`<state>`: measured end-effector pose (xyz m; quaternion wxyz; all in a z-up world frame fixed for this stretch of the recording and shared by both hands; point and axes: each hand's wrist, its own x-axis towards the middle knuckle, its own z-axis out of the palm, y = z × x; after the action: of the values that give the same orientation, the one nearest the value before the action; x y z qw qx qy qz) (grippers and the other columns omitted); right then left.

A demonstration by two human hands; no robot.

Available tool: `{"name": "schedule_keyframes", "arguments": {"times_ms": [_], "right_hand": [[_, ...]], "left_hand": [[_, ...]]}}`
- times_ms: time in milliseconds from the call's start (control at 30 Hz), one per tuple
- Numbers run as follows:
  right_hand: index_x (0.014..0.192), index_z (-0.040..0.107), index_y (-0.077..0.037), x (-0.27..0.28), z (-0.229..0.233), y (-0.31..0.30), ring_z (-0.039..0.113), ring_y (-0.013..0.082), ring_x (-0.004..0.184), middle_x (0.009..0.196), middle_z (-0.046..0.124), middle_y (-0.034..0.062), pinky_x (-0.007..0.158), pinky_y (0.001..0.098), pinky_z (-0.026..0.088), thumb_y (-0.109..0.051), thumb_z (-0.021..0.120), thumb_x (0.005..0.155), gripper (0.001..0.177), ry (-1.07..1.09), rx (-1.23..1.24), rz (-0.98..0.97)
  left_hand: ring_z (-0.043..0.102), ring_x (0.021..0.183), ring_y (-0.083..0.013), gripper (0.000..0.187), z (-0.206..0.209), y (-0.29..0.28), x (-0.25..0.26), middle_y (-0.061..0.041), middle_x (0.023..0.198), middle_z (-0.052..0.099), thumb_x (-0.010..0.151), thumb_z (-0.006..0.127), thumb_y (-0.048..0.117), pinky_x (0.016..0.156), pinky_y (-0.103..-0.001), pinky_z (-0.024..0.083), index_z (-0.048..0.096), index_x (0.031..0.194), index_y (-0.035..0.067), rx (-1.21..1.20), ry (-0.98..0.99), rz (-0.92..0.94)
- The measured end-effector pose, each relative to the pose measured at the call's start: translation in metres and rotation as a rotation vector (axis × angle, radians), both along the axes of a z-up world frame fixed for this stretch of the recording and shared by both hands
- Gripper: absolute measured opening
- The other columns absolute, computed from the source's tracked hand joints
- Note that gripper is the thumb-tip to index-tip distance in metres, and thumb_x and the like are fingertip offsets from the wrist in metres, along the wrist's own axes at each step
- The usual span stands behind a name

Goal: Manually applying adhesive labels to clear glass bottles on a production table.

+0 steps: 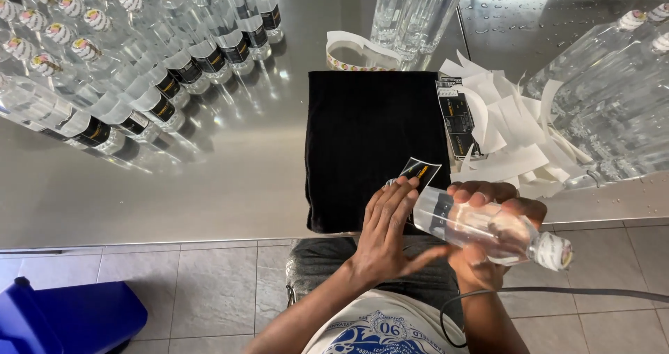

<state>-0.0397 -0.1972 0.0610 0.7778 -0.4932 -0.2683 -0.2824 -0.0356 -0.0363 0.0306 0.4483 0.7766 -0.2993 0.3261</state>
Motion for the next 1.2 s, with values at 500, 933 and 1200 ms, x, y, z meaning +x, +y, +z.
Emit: {"name": "schedule_keyframes", "arguments": {"times_ms": [500, 933, 1200], "right_hand": [[0.123, 0.060, -0.028, -0.030, 0.055, 0.003, 0.077, 0.0203, 0.102, 0.116, 0.071, 0.0021, 0.097, 0.0448, 0.069, -0.005, 0.087, 0.081, 0.055, -0.324, -0.666, -0.020], [0.106, 0.064, -0.003, -0.023, 0.054, 0.062, 0.069, 0.0331, 0.106, 0.110, 0.064, 0.0086, 0.101, 0.0445, 0.060, -0.019, 0.089, 0.097, 0.030, -0.445, -0.949, 0.229], [0.123, 0.057, -0.003, -0.015, 0.041, 0.052, 0.062, 0.0339, 0.120, 0.119, 0.063, 0.0090, 0.109, 0.0476, 0.054, -0.014, 0.087, 0.098, 0.040, -0.219, -1.033, 0.483]], "left_hand": [[0.068, 0.136, -0.0378, 0.085, 0.018, 0.005, 0.004, -0.019, 0.139, 0.069, 0.122, 0.006, 0.063, 0.118, -0.051, 0.053, 0.061, 0.138, 0.000, -0.250, -0.001, -0.281], [0.076, 0.102, -0.0282, 0.083, -0.009, 0.032, 0.012, -0.010, 0.098, 0.078, 0.121, 0.014, 0.058, 0.100, -0.047, 0.054, 0.075, 0.097, 0.006, -0.585, 0.052, -0.308], [0.076, 0.094, -0.0335, 0.087, -0.002, 0.053, 0.028, -0.016, 0.098, 0.076, 0.123, 0.008, 0.052, 0.090, -0.047, 0.061, 0.074, 0.102, 0.000, -0.359, -0.001, -0.296]]}}
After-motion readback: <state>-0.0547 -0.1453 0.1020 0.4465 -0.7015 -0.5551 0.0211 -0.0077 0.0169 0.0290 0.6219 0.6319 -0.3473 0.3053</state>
